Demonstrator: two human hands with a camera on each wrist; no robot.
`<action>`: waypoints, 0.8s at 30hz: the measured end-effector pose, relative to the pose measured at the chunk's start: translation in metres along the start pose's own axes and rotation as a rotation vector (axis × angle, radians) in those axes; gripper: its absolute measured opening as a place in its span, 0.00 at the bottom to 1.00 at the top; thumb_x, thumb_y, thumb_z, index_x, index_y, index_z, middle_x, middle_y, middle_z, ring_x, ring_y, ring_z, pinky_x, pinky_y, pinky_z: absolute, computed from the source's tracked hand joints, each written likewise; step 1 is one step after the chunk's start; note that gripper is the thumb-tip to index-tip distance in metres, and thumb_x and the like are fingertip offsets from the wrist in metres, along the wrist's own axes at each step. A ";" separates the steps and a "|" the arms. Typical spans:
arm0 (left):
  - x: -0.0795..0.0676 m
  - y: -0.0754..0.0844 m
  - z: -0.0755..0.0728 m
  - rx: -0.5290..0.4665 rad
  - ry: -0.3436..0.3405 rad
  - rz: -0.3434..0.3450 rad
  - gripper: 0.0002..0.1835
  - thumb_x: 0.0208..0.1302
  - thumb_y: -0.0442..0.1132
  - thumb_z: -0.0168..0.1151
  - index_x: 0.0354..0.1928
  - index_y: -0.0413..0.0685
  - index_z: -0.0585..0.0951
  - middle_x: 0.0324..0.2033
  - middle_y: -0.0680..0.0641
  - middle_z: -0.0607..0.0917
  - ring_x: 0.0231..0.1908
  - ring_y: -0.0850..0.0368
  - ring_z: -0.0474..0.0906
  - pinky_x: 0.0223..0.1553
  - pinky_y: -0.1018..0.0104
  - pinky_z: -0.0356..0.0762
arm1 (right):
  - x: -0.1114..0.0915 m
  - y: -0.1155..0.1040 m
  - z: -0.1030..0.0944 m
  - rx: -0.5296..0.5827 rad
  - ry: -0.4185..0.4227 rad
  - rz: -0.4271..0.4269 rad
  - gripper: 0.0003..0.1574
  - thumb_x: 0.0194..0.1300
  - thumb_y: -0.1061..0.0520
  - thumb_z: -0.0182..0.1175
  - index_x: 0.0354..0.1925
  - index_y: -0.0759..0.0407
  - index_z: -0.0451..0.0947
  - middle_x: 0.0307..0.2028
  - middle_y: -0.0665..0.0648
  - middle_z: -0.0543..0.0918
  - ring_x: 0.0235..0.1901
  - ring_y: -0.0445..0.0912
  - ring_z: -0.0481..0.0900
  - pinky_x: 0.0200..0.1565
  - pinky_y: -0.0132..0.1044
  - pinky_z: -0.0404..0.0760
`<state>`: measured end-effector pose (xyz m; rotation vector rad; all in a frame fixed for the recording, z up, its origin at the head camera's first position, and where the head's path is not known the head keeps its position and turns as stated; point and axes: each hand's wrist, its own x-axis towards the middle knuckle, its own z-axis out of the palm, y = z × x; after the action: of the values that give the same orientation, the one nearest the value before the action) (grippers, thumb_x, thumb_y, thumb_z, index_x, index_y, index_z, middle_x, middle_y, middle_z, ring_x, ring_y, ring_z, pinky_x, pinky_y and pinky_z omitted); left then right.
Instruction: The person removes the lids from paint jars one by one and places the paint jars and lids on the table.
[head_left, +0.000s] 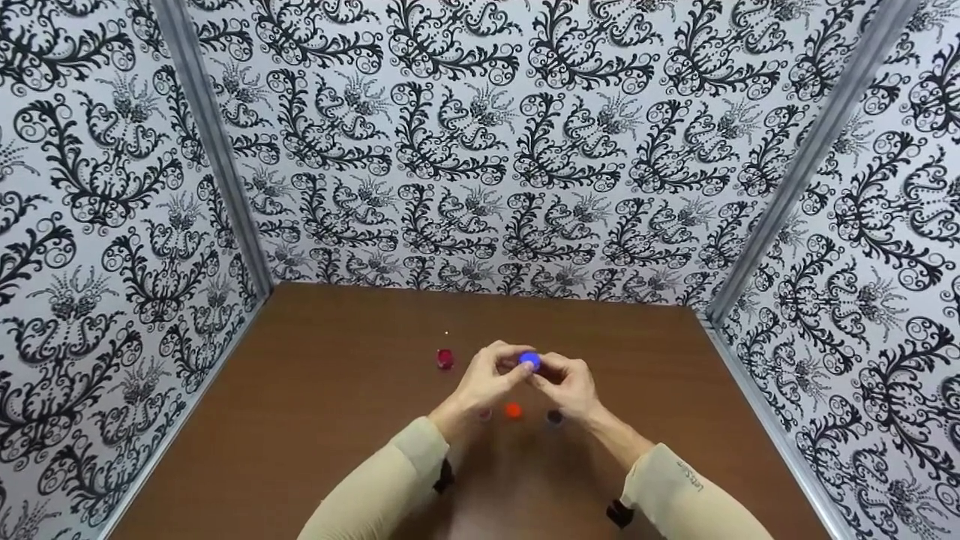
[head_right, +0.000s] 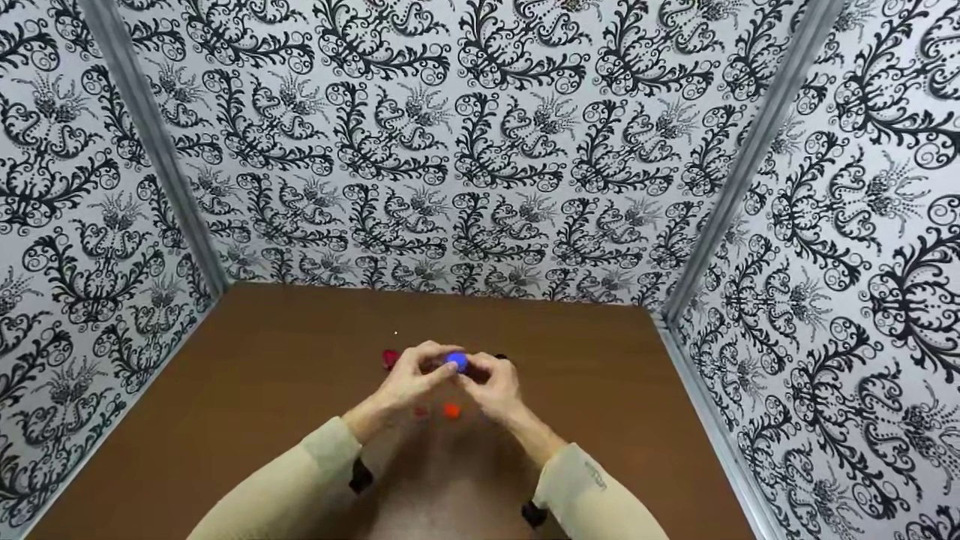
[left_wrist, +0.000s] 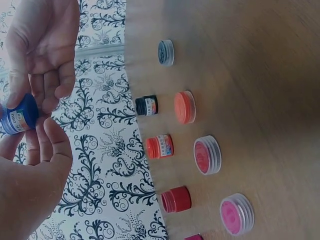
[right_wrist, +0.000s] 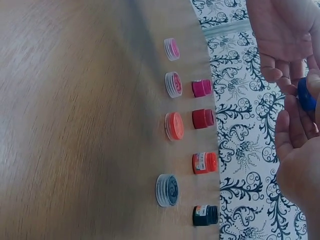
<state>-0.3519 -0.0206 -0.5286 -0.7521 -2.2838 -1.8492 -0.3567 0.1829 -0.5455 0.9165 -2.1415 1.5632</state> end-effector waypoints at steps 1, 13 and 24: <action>0.000 0.000 0.000 0.018 0.004 0.001 0.18 0.77 0.38 0.71 0.62 0.35 0.90 0.47 0.34 0.87 0.49 0.37 0.92 0.48 0.74 0.86 | 0.000 0.000 -0.001 0.004 -0.005 -0.003 0.14 0.67 0.73 0.74 0.51 0.74 0.91 0.39 0.74 0.93 0.40 0.30 0.87 0.44 0.23 0.86; -0.002 0.002 0.002 0.092 0.055 -0.023 0.16 0.71 0.41 0.78 0.56 0.42 0.94 0.46 0.39 0.92 0.46 0.50 0.92 0.48 0.63 0.90 | -0.002 0.002 -0.004 0.018 -0.006 -0.016 0.15 0.65 0.74 0.75 0.50 0.75 0.91 0.38 0.74 0.92 0.38 0.31 0.86 0.41 0.23 0.85; -0.004 0.010 0.013 0.025 0.201 -0.068 0.16 0.65 0.44 0.83 0.50 0.44 0.94 0.42 0.42 0.96 0.41 0.50 0.94 0.45 0.71 0.90 | 0.001 0.002 0.003 0.036 0.149 0.129 0.16 0.58 0.74 0.79 0.47 0.73 0.93 0.37 0.72 0.94 0.35 0.31 0.89 0.41 0.24 0.87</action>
<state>-0.3415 -0.0083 -0.5239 -0.4662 -2.2265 -1.8275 -0.3581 0.1800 -0.5472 0.6617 -2.1101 1.6793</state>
